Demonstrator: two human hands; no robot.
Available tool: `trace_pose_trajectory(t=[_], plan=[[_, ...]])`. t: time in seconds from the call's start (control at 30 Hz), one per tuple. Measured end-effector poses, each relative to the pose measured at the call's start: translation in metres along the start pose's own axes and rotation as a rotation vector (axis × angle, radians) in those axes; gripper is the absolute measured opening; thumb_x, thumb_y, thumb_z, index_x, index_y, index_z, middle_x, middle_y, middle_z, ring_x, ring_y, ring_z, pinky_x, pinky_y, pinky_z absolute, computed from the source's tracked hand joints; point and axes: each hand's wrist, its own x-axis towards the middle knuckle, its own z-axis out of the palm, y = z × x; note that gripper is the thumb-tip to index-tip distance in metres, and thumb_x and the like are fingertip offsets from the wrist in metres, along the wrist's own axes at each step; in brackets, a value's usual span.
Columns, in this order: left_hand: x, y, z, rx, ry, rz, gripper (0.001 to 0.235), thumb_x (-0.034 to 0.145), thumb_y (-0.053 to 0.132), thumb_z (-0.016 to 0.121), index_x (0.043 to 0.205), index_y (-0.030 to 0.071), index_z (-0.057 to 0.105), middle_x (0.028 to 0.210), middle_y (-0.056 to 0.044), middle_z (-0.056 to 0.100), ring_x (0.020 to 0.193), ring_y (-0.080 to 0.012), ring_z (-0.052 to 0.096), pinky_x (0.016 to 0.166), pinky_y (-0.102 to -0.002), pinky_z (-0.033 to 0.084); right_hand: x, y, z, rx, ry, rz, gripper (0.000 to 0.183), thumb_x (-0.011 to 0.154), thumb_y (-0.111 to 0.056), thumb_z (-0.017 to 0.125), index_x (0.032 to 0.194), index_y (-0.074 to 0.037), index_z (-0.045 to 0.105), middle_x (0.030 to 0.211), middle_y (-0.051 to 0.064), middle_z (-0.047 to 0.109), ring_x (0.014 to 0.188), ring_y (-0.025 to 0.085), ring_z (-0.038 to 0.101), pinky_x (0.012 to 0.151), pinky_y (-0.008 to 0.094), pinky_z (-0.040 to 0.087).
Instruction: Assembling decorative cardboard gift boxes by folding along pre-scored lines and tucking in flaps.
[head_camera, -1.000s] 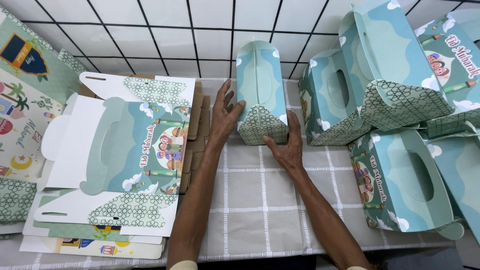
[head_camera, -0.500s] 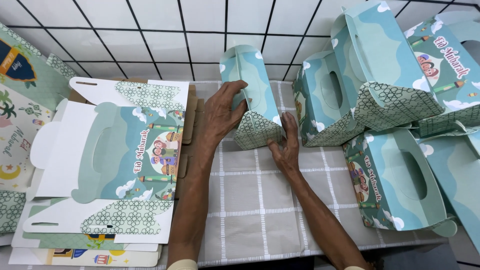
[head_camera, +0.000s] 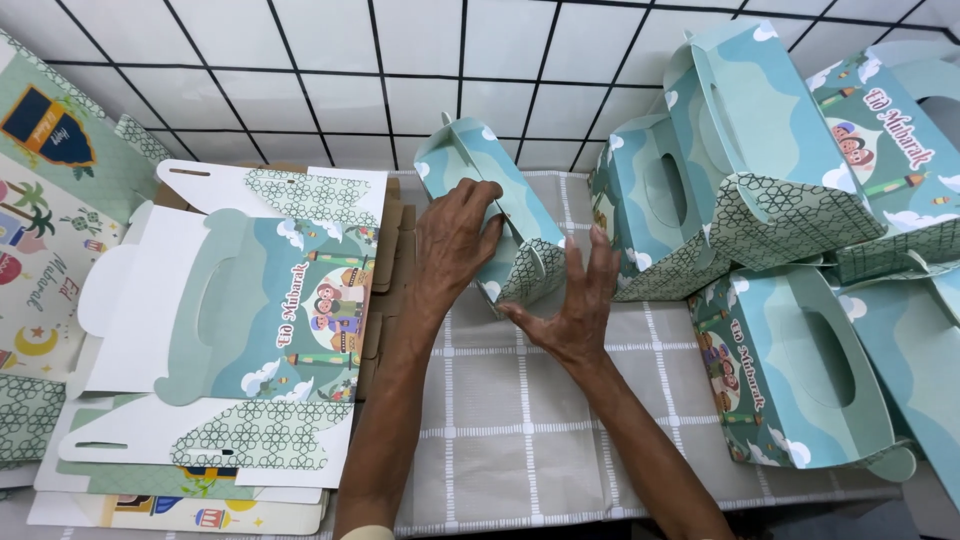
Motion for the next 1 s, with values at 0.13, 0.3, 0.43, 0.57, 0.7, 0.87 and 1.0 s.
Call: trace_pose_trajectory(t=[0.13, 0.3, 0.43, 0.57, 0.7, 0.87, 1.0], plan=[[-0.002, 0.003, 0.0, -0.009, -0.036, 0.007, 0.032, 0.083, 0.007, 0.08, 0.108, 0.016, 0.062, 0.084, -0.003, 0.062, 0.077, -0.0273, 0.072, 0.077, -0.046, 0.059, 0.03, -0.023, -0.018, -0.016, -0.055, -0.043, 0.084, 0.086, -0.063, 0.072, 0.151, -0.016, 0.047, 0.154, 0.02, 0.039, 0.146, 0.042, 0.036, 0.115, 0.076, 0.021], [-0.001, -0.004, 0.005, -0.012, -0.008, 0.013, 0.032, 0.082, 0.007, 0.081, 0.107, 0.017, 0.063, 0.083, -0.002, 0.062, 0.077, -0.0248, 0.072, 0.077, -0.044, 0.059, 0.057, -0.033, 0.001, -0.125, -0.079, -0.06, 0.053, 0.08, -0.029, 0.067, 0.131, -0.018, 0.069, 0.11, 0.008, 0.073, 0.106, 0.03, 0.073, 0.099, 0.057, 0.051], [0.0, -0.004, 0.0, -0.051, -0.011, 0.011, 0.032, 0.082, 0.005, 0.08, 0.107, 0.015, 0.062, 0.083, -0.005, 0.063, 0.076, -0.0282, 0.072, 0.074, -0.047, 0.059, 0.064, -0.032, 0.015, -0.119, -0.059, -0.034, 0.048, 0.078, -0.028, 0.067, 0.126, -0.021, 0.072, 0.1, 0.004, 0.075, 0.093, 0.027, 0.076, 0.09, 0.051, 0.057], [0.003, -0.003, -0.014, -0.053, 0.064, -0.003, 0.03, 0.083, 0.006, 0.08, 0.105, 0.015, 0.063, 0.083, -0.004, 0.064, 0.076, -0.0261, 0.073, 0.072, -0.044, 0.059, 0.061, -0.042, 0.007, 0.059, 0.094, -0.08, 0.067, 0.083, -0.042, 0.075, 0.142, -0.016, 0.059, 0.137, 0.012, 0.059, 0.127, 0.034, 0.058, 0.111, 0.06, 0.034], [0.007, -0.004, -0.025, -0.17, 0.182, -0.074, 0.025, 0.088, 0.008, 0.078, 0.106, 0.014, 0.064, 0.087, -0.005, 0.066, 0.079, -0.0247, 0.074, 0.07, -0.041, 0.061, 0.046, -0.009, 0.021, 0.264, 0.132, 0.088, 0.082, 0.098, -0.075, 0.039, 0.154, -0.016, 0.04, 0.156, 0.017, 0.039, 0.146, 0.039, 0.035, 0.119, 0.07, 0.017], [0.006, -0.006, -0.023, -0.251, 0.313, -0.091, 0.025, 0.091, 0.008, 0.078, 0.11, 0.014, 0.063, 0.093, -0.005, 0.066, 0.085, -0.0268, 0.074, 0.075, -0.043, 0.061, 0.05, -0.017, -0.006, 0.607, -0.03, 0.619, 0.083, 0.105, -0.063, 0.019, 0.159, -0.001, 0.025, 0.159, 0.033, 0.029, 0.147, 0.053, 0.029, 0.12, 0.07, 0.017], [0.009, -0.004, -0.023, -0.327, 0.487, -0.092, 0.03, 0.091, 0.004, 0.077, 0.116, 0.011, 0.061, 0.098, -0.007, 0.062, 0.09, -0.0268, 0.07, 0.087, -0.045, 0.059, 0.052, -0.066, -0.015, 1.106, -0.052, 0.868, 0.092, 0.099, -0.073, 0.019, 0.164, -0.008, 0.015, 0.165, 0.024, 0.026, 0.148, 0.043, 0.034, 0.122, 0.062, 0.025]])
